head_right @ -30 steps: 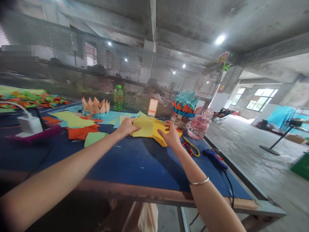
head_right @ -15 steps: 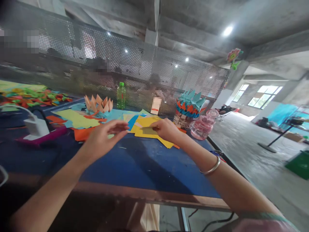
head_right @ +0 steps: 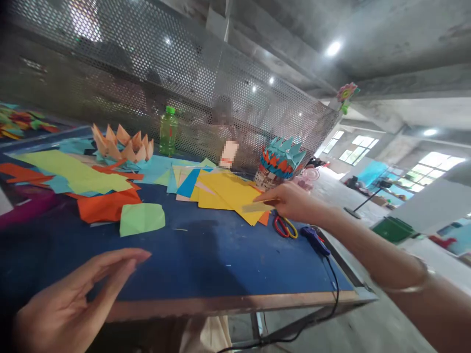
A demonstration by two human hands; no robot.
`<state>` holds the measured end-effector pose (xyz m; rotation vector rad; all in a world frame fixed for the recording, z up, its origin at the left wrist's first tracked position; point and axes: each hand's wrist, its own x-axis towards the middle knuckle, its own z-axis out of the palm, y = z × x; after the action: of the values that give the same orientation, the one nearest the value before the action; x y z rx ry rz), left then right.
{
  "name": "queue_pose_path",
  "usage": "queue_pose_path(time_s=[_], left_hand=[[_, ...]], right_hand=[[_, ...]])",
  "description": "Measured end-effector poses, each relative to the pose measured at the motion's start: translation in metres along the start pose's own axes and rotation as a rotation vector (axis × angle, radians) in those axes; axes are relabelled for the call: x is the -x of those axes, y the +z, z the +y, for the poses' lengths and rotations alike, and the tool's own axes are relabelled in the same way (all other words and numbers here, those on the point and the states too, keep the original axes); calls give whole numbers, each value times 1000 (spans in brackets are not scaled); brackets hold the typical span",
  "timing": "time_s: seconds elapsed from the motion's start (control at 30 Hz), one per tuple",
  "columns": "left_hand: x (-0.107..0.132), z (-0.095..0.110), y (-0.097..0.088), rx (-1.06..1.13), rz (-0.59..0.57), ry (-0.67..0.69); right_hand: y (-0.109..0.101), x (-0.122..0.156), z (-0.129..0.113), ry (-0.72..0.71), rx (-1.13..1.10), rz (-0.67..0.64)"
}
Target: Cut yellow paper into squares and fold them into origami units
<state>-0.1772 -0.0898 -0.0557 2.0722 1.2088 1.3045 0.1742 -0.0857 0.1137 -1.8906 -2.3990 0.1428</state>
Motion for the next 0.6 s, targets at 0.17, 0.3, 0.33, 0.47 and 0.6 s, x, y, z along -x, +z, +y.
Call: queue_pose_path(time_s=[0.17,0.3,0.33,0.47,0.6], left_hand=[[2,11,2,88,90,-70],[2,12,-1,133,55,-101],[2,12,-2,147,47,-115],[3,9,-4,251,12,-177],[2,6,-3,264,-17,-154]], right_hand=[[62,-62,-48,-248,-149,-44],[95,-90,-86,-401,-191,-30],[95,-90,-91,-421,-183,-69],[52,-60,-93,-379,-159,-369],[-10,-20,-78,-90,-329,-447]])
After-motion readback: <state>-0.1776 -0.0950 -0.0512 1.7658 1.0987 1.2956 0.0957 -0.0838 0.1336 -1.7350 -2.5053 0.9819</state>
